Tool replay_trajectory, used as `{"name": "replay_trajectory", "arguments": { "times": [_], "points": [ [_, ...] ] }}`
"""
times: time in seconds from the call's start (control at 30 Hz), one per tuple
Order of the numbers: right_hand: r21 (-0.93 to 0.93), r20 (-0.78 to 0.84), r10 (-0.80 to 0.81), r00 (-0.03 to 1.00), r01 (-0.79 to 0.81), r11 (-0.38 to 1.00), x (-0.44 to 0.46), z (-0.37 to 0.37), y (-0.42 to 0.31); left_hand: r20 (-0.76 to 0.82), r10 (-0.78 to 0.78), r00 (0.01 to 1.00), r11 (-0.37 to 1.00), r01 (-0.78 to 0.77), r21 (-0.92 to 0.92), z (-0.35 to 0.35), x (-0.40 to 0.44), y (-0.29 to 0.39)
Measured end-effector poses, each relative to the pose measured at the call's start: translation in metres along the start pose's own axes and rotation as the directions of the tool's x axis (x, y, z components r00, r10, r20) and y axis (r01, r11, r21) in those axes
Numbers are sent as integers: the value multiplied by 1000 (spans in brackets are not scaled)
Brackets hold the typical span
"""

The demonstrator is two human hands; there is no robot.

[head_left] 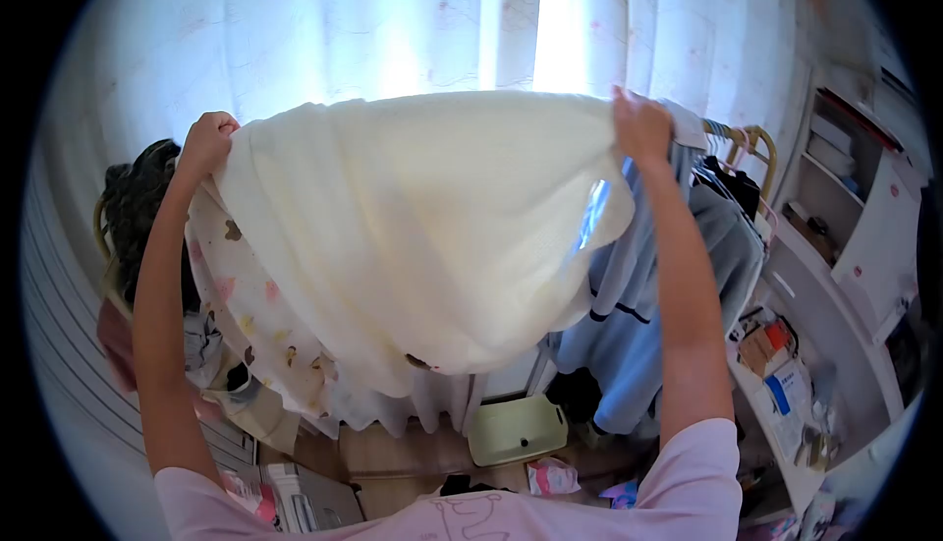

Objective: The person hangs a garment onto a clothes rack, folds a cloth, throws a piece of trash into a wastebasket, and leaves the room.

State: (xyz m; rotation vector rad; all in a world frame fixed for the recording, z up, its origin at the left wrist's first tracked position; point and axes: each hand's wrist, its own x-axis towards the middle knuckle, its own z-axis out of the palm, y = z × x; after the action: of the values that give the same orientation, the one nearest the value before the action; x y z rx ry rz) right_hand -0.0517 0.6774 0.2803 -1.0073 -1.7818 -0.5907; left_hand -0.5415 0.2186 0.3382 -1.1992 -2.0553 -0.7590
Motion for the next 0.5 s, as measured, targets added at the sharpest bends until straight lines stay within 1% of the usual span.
{"name": "replay_trajectory", "arguments": {
  "times": [0.03,0.07,0.1,0.13,0.17,0.2,0.23,0.27,0.3,0.33,0.37,0.4,0.43,0.5],
  "points": [
    [-118,-6,-12,1000,12,993,6,9,13,-39,49,998,997,-47,69,-2,0,-15],
    [-9,-34,32,999,-33,999,2,-9,16,-74,91,993,986,-79,146,-5,-3,-34],
    [-27,89,85,992,-82,996,8,-14,24,-113,51,992,976,-26,214,-5,-4,-44],
    [-34,135,50,990,-46,998,9,-23,25,-140,120,983,973,-88,215,-10,-9,-55],
    [-24,158,42,987,-39,999,11,-24,18,-133,23,991,994,-9,107,-15,-13,-51],
    [-14,180,34,983,-32,999,12,-24,11,-166,8,986,997,5,78,-14,-19,-45],
    [8,177,58,982,-61,998,15,-22,4,-183,12,983,992,12,127,-12,-23,-40],
    [23,175,84,981,-90,996,17,-23,-2,-156,1,988,998,10,69,-12,-27,-35],
    [94,58,-37,998,32,995,14,-27,-18,-152,-25,988,1000,26,6,-8,-29,-27],
    [154,-66,-150,986,159,975,5,-34,-49,-147,-49,988,998,42,-53,-4,-31,-19],
    [204,-191,-248,950,286,936,-5,-39,-84,-163,-30,986,999,29,-14,0,-32,-10],
    [298,-206,-309,928,361,884,-13,-47,-117,-171,-13,985,999,18,30,6,-35,-3],
    [388,-226,-365,903,427,817,-21,-57,-148,-203,22,979,999,-15,36,10,-38,3],
    [424,-217,-399,891,454,783,-37,-70,-199,-274,47,961,999,-42,22,15,-47,13]
  ]
}}
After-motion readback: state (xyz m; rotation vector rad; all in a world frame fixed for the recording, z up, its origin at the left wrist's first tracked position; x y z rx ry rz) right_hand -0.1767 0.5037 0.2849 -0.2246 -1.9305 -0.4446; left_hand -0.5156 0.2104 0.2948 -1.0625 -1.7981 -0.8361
